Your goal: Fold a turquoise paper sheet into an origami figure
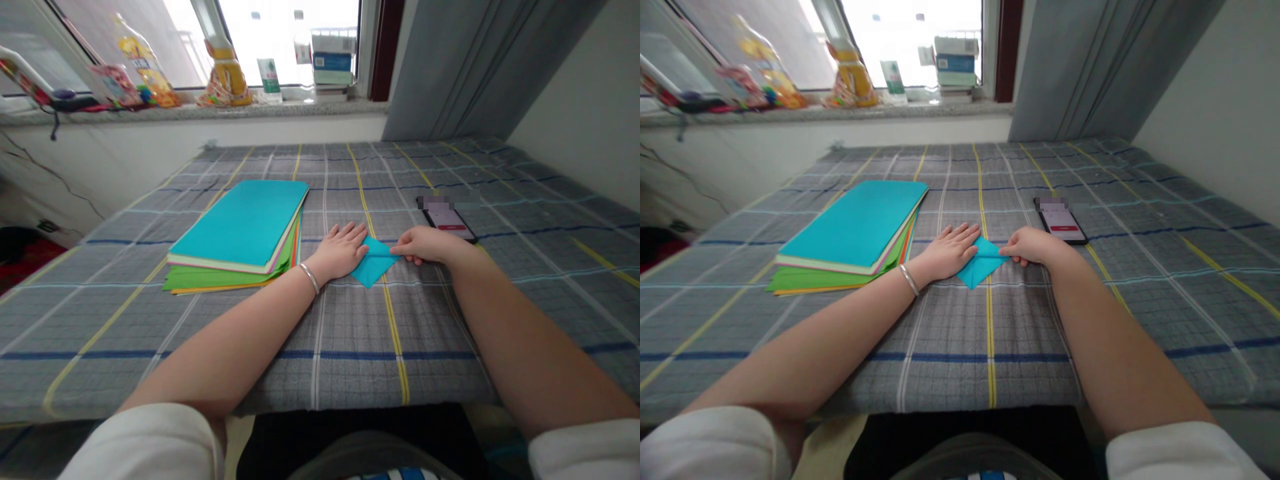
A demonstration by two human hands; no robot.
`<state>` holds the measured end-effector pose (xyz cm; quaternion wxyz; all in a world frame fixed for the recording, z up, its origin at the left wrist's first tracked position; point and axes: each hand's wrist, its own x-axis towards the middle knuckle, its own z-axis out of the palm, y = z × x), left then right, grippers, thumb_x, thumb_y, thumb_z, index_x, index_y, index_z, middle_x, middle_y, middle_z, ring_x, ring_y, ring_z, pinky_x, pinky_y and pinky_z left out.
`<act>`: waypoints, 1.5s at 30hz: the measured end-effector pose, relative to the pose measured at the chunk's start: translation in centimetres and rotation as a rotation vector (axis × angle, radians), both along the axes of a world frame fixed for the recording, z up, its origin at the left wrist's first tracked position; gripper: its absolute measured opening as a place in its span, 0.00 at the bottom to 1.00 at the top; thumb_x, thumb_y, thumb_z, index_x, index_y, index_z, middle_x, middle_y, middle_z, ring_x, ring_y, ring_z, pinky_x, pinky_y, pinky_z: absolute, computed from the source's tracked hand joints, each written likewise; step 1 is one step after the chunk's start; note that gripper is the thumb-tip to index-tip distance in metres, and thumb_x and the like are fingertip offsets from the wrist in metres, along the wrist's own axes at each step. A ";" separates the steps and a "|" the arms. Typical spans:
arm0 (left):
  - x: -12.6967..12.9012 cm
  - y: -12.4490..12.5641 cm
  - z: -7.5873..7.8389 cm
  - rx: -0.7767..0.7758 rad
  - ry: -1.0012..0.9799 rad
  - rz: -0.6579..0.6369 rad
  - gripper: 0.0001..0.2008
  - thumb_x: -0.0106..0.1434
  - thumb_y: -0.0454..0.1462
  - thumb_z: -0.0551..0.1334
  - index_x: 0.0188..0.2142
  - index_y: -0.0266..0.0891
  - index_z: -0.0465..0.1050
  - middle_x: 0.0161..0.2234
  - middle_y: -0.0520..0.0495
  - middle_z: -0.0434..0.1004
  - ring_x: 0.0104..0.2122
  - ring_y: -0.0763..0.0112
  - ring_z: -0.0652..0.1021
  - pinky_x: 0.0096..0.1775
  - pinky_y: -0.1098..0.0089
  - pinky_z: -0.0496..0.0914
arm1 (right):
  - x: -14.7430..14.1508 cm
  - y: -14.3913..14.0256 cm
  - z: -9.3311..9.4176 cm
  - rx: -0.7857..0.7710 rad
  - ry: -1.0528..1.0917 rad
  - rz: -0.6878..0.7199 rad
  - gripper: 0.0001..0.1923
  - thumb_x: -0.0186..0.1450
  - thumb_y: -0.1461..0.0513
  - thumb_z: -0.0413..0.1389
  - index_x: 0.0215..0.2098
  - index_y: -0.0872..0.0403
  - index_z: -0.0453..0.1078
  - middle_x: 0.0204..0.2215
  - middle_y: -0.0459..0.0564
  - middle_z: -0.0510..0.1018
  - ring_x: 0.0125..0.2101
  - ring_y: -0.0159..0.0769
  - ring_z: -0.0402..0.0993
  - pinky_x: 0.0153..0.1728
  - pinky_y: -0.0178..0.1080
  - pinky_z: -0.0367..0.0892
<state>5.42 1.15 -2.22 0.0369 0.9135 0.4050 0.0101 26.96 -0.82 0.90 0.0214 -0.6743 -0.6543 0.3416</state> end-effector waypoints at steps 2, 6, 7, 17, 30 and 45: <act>0.0 0.0 -0.2 0.010 -0.007 0.004 0.29 0.73 0.44 0.38 0.69 0.35 0.48 0.70 0.47 0.46 0.69 0.58 0.49 0.66 0.49 0.47 | -0.1 0.1 -0.3 0.067 -0.050 0.020 0.16 0.63 0.53 0.55 0.22 0.53 0.67 0.17 0.45 0.70 0.19 0.31 0.63 0.23 0.36 0.56; 0.0 0.2 -0.6 0.028 -0.015 0.008 0.29 0.73 0.45 0.39 0.69 0.36 0.49 0.70 0.47 0.46 0.69 0.57 0.51 0.65 0.47 0.48 | -1.5 0.1 -1.2 0.343 -0.160 0.038 0.19 0.62 0.47 0.53 0.25 0.52 0.67 0.26 0.49 0.76 0.26 0.35 0.69 0.25 0.37 0.55; 0.0 0.2 -0.7 0.031 -0.016 0.008 0.29 0.73 0.46 0.39 0.69 0.36 0.49 0.70 0.47 0.46 0.69 0.57 0.51 0.65 0.47 0.49 | -2.0 0.1 -1.4 0.354 -0.182 0.031 0.19 0.62 0.46 0.52 0.26 0.52 0.67 0.26 0.49 0.77 0.27 0.36 0.69 0.25 0.37 0.55; 0.0 0.2 -0.6 0.027 0.012 0.006 0.28 0.73 0.43 0.41 0.69 0.38 0.48 0.70 0.47 0.45 0.69 0.57 0.50 0.65 0.49 0.48 | -3.4 0.7 -1.4 0.304 -0.314 0.043 0.27 0.57 0.37 0.53 0.27 0.52 0.71 0.31 0.55 0.80 0.32 0.44 0.75 0.25 0.39 0.56; 0.0 0.2 -0.4 0.007 0.021 0.003 0.28 0.73 0.44 0.40 0.69 0.37 0.46 0.70 0.47 0.44 0.69 0.58 0.49 0.66 0.48 0.46 | -2.1 0.9 -1.3 0.207 -0.182 0.072 0.20 0.55 0.46 0.59 0.20 0.52 0.65 0.19 0.45 0.71 0.23 0.33 0.65 0.23 0.37 0.52; 0.0 0.1 -0.2 0.001 0.028 0.022 0.31 0.73 0.49 0.41 0.69 0.37 0.47 0.70 0.46 0.44 0.69 0.57 0.49 0.66 0.46 0.46 | -1.7 1.5 -0.5 0.112 -0.150 0.113 0.19 0.55 0.52 0.58 0.14 0.52 0.61 0.16 0.43 0.64 0.20 0.30 0.59 0.21 0.37 0.50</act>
